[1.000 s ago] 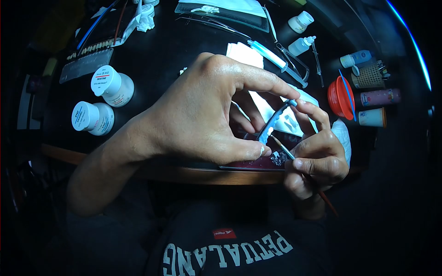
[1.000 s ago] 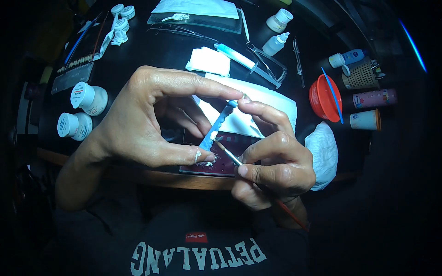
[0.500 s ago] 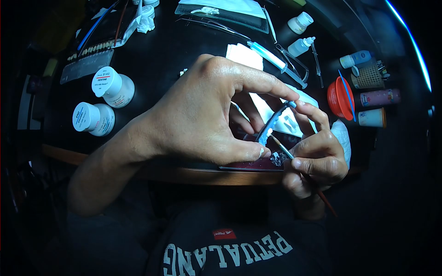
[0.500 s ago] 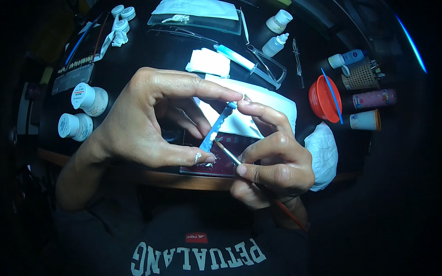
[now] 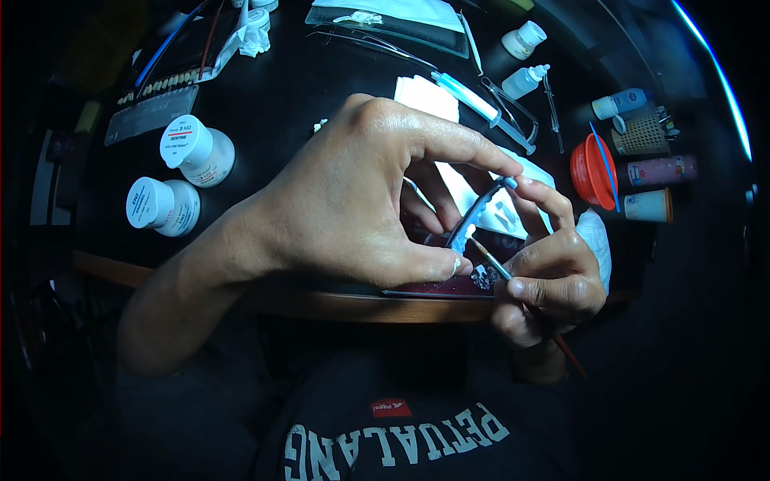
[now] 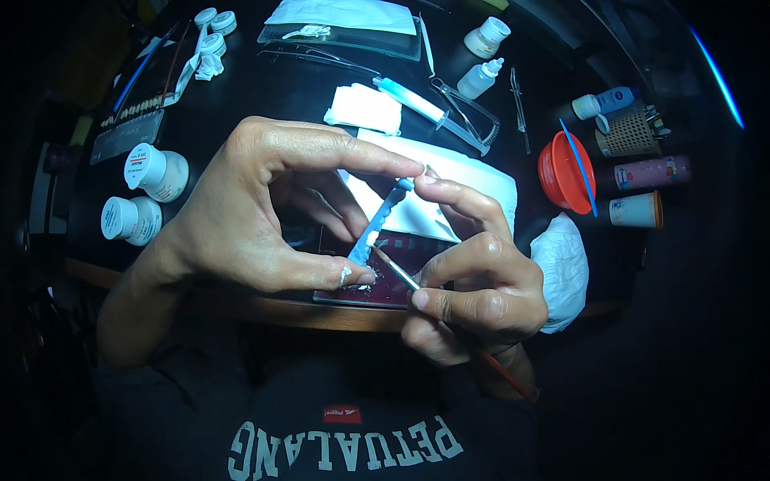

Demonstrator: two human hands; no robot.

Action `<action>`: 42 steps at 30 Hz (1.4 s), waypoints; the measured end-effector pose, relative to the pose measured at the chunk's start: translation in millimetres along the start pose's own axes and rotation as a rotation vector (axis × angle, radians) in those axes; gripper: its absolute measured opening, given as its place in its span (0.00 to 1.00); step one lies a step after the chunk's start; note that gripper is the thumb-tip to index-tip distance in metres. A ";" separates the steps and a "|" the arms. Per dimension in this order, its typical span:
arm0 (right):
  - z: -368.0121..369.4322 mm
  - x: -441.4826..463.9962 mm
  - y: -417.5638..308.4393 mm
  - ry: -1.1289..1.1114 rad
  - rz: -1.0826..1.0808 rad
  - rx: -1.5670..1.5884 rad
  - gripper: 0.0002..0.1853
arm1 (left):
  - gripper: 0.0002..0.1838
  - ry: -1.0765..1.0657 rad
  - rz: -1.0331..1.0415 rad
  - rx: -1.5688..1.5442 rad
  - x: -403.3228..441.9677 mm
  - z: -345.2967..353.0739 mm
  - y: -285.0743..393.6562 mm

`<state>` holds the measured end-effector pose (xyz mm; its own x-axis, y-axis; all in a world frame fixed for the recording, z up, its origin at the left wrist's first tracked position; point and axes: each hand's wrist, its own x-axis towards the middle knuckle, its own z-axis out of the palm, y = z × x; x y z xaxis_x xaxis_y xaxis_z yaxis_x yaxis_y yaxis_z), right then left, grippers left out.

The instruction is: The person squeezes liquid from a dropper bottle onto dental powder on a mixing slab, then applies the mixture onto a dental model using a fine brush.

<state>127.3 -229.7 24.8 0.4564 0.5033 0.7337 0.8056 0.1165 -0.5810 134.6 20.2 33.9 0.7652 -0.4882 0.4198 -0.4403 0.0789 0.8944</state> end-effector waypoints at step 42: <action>-3.0 -1.3 0.7 -0.034 0.012 0.010 0.13 | 0.33 -0.009 0.009 0.013 -0.6 -0.9 0.4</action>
<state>128.5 -232.8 24.6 0.4527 0.5338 0.7143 0.7962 0.1187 -0.5933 134.3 21.3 34.1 0.7572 -0.4949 0.4262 -0.4533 0.0715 0.8885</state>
